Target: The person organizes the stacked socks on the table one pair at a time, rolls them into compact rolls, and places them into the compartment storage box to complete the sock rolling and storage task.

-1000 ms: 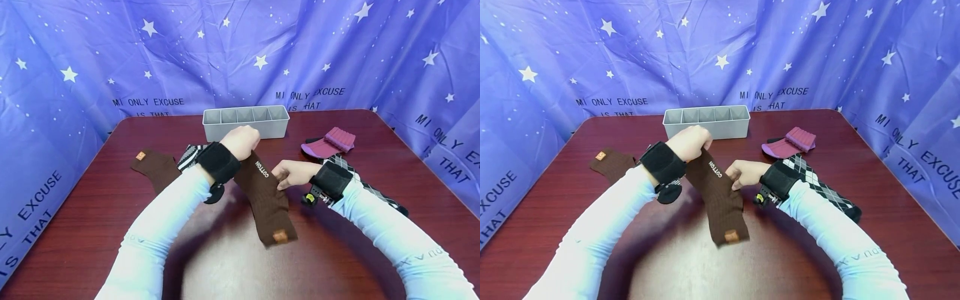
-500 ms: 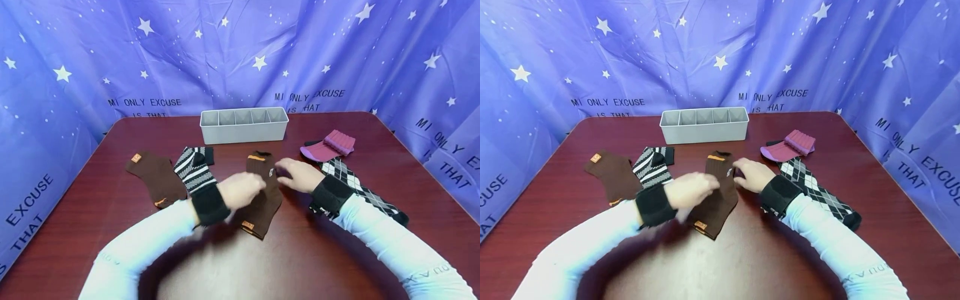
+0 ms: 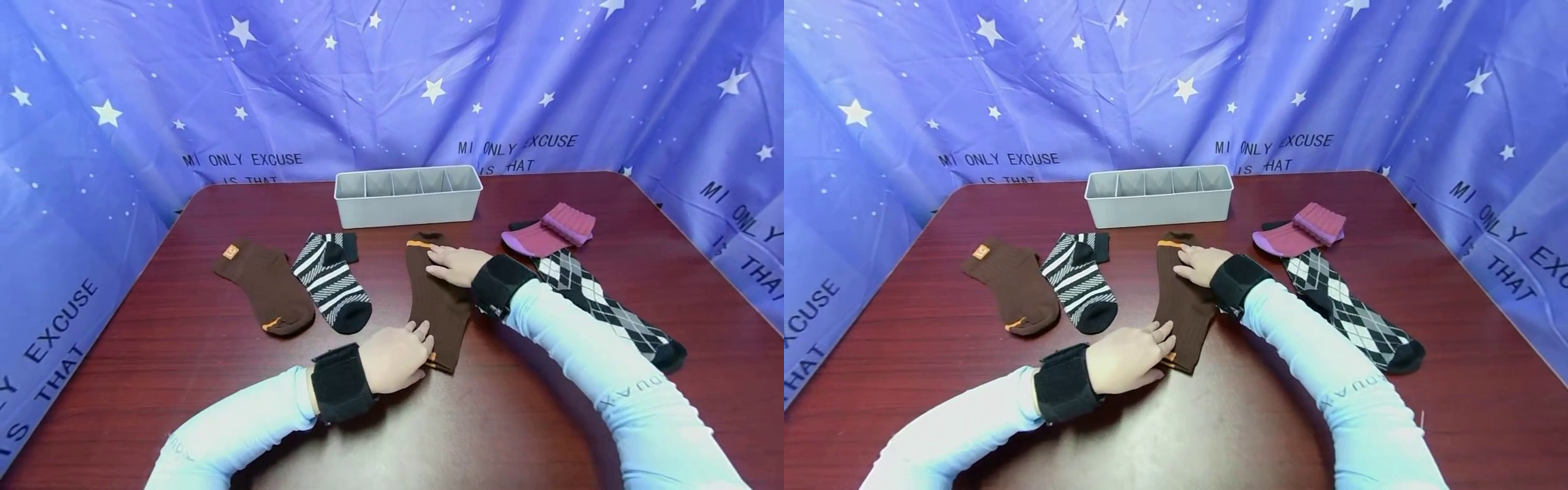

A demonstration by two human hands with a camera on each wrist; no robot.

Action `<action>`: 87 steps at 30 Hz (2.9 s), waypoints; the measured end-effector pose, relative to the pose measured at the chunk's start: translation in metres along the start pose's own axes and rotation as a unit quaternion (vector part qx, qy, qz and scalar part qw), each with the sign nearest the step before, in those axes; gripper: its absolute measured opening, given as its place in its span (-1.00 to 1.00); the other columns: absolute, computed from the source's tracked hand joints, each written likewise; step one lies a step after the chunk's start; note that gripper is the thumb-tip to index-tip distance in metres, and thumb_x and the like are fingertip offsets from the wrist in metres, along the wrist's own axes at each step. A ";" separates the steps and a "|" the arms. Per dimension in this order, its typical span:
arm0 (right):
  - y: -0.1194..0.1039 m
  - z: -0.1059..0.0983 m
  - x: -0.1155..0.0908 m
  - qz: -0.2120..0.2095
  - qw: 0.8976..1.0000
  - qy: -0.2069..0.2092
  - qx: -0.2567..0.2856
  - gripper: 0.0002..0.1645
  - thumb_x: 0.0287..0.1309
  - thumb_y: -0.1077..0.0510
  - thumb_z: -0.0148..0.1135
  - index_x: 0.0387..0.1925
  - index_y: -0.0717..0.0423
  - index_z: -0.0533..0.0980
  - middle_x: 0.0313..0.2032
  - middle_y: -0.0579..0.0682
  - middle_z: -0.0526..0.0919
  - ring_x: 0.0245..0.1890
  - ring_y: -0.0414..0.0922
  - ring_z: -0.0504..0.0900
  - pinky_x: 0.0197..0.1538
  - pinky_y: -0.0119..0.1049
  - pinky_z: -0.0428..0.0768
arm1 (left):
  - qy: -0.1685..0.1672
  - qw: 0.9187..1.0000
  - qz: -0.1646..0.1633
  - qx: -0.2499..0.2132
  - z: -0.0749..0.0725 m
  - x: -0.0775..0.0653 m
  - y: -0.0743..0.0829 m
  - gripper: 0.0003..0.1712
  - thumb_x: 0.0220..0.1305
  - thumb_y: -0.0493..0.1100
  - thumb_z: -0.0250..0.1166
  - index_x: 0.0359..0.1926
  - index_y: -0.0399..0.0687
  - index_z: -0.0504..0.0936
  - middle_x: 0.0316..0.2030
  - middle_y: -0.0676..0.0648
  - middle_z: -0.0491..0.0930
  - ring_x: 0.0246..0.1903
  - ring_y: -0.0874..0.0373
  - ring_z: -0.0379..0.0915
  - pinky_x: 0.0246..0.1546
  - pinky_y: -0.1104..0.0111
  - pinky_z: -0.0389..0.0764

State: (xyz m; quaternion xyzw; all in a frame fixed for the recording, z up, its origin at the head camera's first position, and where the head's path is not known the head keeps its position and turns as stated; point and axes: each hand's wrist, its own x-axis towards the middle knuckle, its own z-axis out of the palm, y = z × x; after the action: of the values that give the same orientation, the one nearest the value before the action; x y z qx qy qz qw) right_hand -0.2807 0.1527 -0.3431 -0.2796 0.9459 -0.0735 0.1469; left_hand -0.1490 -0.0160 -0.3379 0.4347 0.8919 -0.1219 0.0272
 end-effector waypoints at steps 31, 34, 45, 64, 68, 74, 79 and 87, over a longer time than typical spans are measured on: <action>-0.063 0.036 -0.105 -0.130 0.987 0.090 0.014 -0.78 -0.31 0.00 0.33 -0.60 -0.02 0.49 -0.54 -0.22 0.41 -0.57 -0.33 0.35 -0.46 -0.48 0.34 | 0.107 0.988 0.053 -0.099 0.015 -0.014 -0.027 -0.83 -0.15 -0.16 0.31 -0.41 0.01 0.56 -0.44 0.07 0.41 -0.47 0.25 0.45 -0.43 0.44 0.46; -0.061 0.036 -0.102 -0.126 0.988 0.093 0.013 -0.78 -0.34 0.03 0.34 -0.62 -0.02 0.46 -0.56 -0.21 0.39 -0.59 -0.35 0.30 -0.48 -0.49 0.30 | 0.114 0.989 0.042 -0.085 0.013 -0.012 -0.026 -0.85 -0.19 -0.17 0.31 -0.47 0.01 0.55 -0.47 0.07 0.40 -0.51 0.23 0.44 -0.50 0.42 0.45; -0.051 0.029 -0.102 -0.191 0.977 0.091 0.013 -0.92 -0.14 0.23 0.17 -0.59 -0.02 0.48 -0.55 -0.24 0.43 -0.53 -0.31 0.42 -0.37 -0.44 0.42 | 0.123 0.986 0.028 -0.110 0.010 -0.008 -0.022 -0.90 -0.06 -0.15 0.23 -0.50 0.03 0.44 -0.59 0.09 0.48 -0.56 0.22 0.47 -0.60 0.38 0.42; -0.047 0.026 -0.092 -0.132 0.985 0.110 -0.019 -0.83 -0.22 0.27 0.22 -0.64 -0.06 0.42 -0.61 -0.25 0.40 -0.58 -0.34 0.37 -0.49 -0.46 0.35 | 0.136 0.987 0.026 -0.076 0.008 0.000 -0.031 -0.90 -0.07 -0.12 0.23 -0.42 0.14 0.58 -0.49 0.09 0.46 -0.43 0.22 0.46 -0.49 0.39 0.46; -0.048 0.023 -0.092 -0.132 0.984 0.116 -0.028 -0.77 -0.29 0.30 0.23 -0.70 -0.08 0.40 -0.62 -0.23 0.36 -0.60 -0.33 0.35 -0.50 -0.45 0.33 | 0.103 0.989 0.064 -0.081 0.002 0.003 -0.031 -0.78 -0.12 -0.06 0.29 -0.33 0.10 0.58 -0.45 0.08 0.44 -0.38 0.21 0.43 -0.42 0.39 0.46; -0.054 0.020 -0.094 -0.139 0.984 0.113 -0.014 -0.77 -0.35 0.15 0.33 -0.64 -0.08 0.39 -0.58 -0.22 0.40 -0.57 -0.31 0.36 -0.46 -0.45 0.33 | 0.090 0.990 0.071 -0.085 0.005 0.008 -0.033 -0.77 -0.15 -0.15 0.28 -0.33 0.10 0.59 -0.44 0.06 0.43 -0.39 0.20 0.43 -0.41 0.38 0.45; -0.056 0.020 -0.093 -0.132 0.987 0.095 -0.019 -0.69 -0.45 0.08 0.39 -0.59 -0.06 0.40 -0.57 -0.23 0.42 -0.58 -0.31 0.34 -0.46 -0.43 0.33 | 0.115 0.986 0.062 -0.102 0.005 0.009 -0.034 -0.83 -0.09 -0.22 0.20 -0.37 0.04 0.55 -0.48 0.06 0.45 -0.43 0.19 0.44 -0.44 0.37 0.44; -0.051 0.022 -0.091 -0.138 0.984 0.109 -0.015 -0.80 -0.38 0.25 0.26 -0.60 -0.04 0.42 -0.63 -0.25 0.44 -0.63 -0.34 0.32 -0.50 -0.47 0.32 | 0.147 0.982 0.045 -0.111 0.009 0.010 -0.032 -0.80 -0.11 -0.18 0.22 -0.38 0.00 0.42 -0.50 0.08 0.47 -0.43 0.21 0.45 -0.44 0.37 0.45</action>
State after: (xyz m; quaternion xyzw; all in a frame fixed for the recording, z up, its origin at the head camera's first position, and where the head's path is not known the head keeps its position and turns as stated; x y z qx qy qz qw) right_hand -0.1751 0.1589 -0.3306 -0.3998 0.9098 -0.1084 0.0274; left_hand -0.1806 -0.0292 -0.3418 0.4819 0.8736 0.0446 -0.0508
